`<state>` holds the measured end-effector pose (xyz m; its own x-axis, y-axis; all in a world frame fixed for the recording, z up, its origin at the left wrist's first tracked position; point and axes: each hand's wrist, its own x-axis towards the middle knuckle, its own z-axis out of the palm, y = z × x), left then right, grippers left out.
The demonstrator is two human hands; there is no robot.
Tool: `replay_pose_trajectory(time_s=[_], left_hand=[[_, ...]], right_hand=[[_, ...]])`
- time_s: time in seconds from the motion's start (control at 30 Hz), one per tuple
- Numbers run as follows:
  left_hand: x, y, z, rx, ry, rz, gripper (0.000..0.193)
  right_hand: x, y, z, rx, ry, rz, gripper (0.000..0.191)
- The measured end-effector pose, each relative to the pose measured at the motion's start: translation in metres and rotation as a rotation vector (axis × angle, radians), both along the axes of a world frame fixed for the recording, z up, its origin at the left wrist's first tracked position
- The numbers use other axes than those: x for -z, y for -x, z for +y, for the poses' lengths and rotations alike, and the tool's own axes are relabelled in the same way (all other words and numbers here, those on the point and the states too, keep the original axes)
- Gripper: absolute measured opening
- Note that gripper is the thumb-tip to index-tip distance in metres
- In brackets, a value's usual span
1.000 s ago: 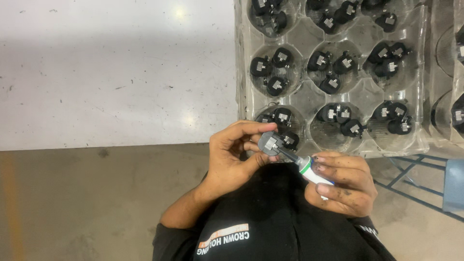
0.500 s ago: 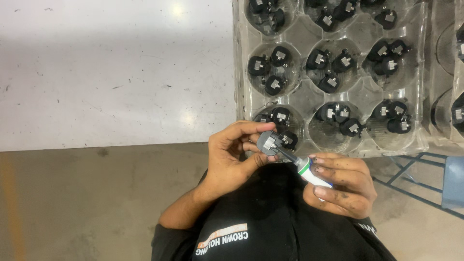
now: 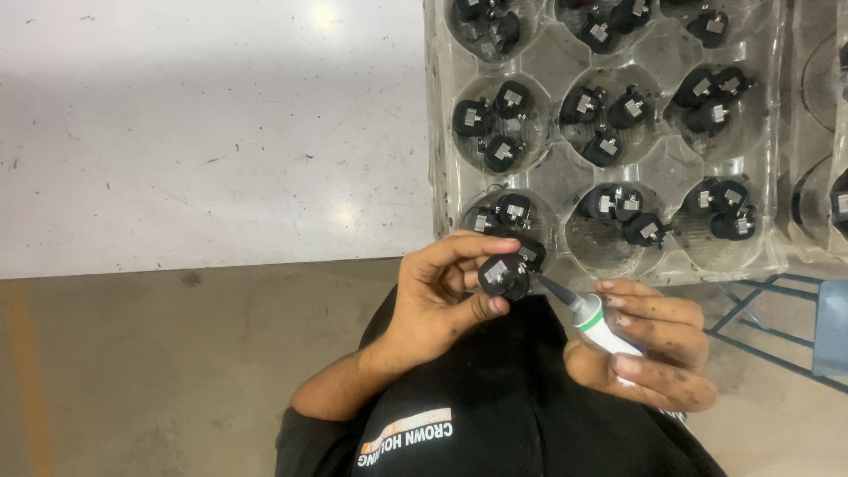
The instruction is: The person picks black electrical plug components one at a time from clear blister trays and applies adhesive to each from a small tube, returning each treated component to the tray. At the end the person reaches toward a cardboard box on the floor.
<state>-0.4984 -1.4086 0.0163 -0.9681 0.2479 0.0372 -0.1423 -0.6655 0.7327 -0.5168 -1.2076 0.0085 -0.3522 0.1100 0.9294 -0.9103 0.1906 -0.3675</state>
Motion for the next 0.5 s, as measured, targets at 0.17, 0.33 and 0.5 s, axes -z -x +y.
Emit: replay_pose_trajectory(time_s=[0.17, 0.33, 0.5], left_hand=[[0.006, -0.002, 0.001, 0.131, -0.113, -0.072, 0.048], [0.012, -0.006, 0.002, 0.150, -0.135, -0.097, 0.046], [0.015, -0.006, 0.001, 0.177, -0.136, -0.093, 0.045]], right_hand=[[-0.005, 0.000, 0.017, -0.128, -0.217, -0.108, 0.036], [0.001, -0.002, 0.026, -0.140, -0.288, -0.105, 0.035], [0.004, -0.005, 0.020, -0.109, -0.249, -0.134, 0.037]])
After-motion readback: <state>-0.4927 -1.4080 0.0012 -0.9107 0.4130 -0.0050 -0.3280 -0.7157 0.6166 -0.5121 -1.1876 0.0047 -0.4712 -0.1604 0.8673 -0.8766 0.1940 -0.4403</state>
